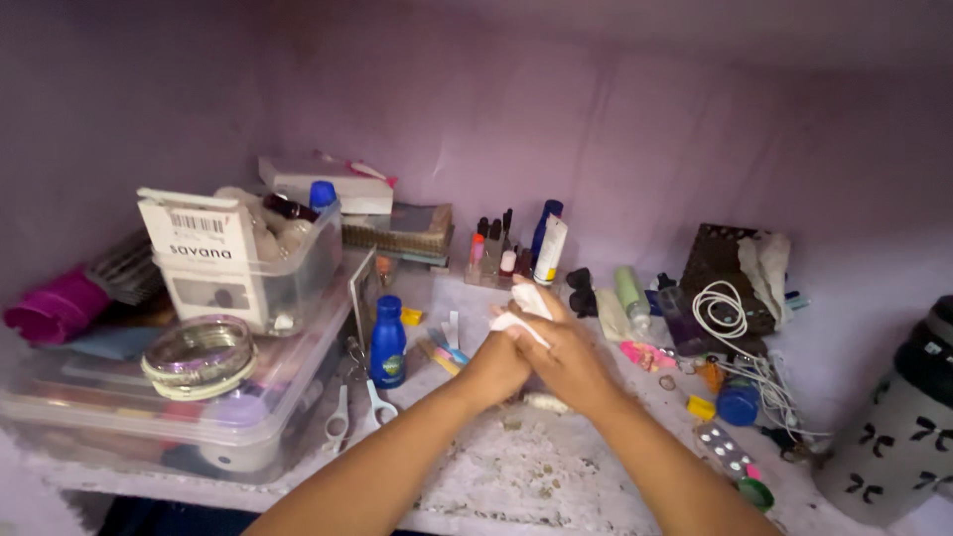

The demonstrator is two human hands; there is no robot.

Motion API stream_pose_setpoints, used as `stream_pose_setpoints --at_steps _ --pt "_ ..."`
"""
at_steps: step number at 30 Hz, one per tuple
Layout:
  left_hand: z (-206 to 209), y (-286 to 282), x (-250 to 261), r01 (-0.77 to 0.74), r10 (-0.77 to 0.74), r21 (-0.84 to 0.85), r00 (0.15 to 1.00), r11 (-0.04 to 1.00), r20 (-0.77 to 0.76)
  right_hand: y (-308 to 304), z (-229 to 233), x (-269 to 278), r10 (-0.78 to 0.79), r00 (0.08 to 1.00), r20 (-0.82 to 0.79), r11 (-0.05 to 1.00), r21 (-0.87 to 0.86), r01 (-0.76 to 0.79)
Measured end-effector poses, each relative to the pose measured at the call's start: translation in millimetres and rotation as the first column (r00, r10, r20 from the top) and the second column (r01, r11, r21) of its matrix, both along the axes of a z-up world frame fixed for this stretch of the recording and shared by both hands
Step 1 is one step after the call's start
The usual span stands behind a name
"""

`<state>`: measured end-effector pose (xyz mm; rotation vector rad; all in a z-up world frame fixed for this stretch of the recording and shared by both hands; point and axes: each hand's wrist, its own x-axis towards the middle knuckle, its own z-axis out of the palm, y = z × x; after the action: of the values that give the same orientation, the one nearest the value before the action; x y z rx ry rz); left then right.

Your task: The person organizes various cosmetics and accessories on a shelf by picking up items, wiping some with a cloth, and rearranging bottles, tubes, and small containers.

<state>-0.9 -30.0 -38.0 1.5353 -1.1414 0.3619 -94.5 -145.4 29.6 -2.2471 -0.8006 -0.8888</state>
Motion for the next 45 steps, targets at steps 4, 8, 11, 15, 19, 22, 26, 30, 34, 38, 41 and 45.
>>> stream_pose_setpoints --at_steps 4,8,11,15,19,22,26,30,34,38,41,45 --pt "16 5 -19 -0.041 0.127 0.328 0.96 0.944 -0.248 -8 -11 9 -0.145 0.987 -0.075 0.971 0.178 0.157" --pt "24 13 -40 0.066 -0.066 0.015 0.997 0.998 -0.025 -25 -12 22 0.12 0.979 -0.164 0.908 0.417 -0.042" --pt "25 13 -39 0.025 -0.024 0.128 1.0 0.991 -0.006 -32 -7 27 0.154 0.963 -0.221 0.859 0.511 -0.021" --pt "25 9 -38 0.019 -0.033 0.08 0.982 0.997 0.184 -51 9 27 -0.325 0.944 -0.053 0.848 0.425 0.315" --pt "36 17 -41 0.082 -0.077 0.047 0.992 0.996 -0.103 -53 8 26 0.313 0.943 -0.113 0.492 0.869 -0.059" --pt "49 23 -47 0.012 -0.001 0.056 0.982 0.998 -0.191 -40 0 24 0.524 0.838 -0.152 0.691 0.651 -0.314" --pt "64 37 -52 -0.194 0.206 0.079 0.958 0.978 -0.198 -30 -3 15 0.507 0.72 -0.474 0.751 0.653 -0.099" --pt "56 38 -44 -0.114 0.112 0.015 0.923 0.993 -0.369 -30 -10 18 0.493 0.572 -0.656 0.718 0.678 0.158" --pt "46 38 -33 -0.424 0.396 0.194 0.903 0.885 0.166 -35 -18 22 0.483 0.6 -0.637 0.795 0.607 0.005" --pt "45 36 -35 -0.455 0.382 0.258 0.878 0.852 0.288 -32 -28 28 0.343 0.786 -0.514 0.844 0.536 -0.018" --pt "45 35 -36 -0.335 0.315 0.221 0.941 0.916 0.123 -40 -34 34 0.273 0.825 -0.496 0.808 0.583 0.083" --pt "47 36 -40 -0.278 0.266 0.182 0.96 0.943 0.089 -50 -36 43 0.022 0.914 -0.406 0.791 0.565 0.232"
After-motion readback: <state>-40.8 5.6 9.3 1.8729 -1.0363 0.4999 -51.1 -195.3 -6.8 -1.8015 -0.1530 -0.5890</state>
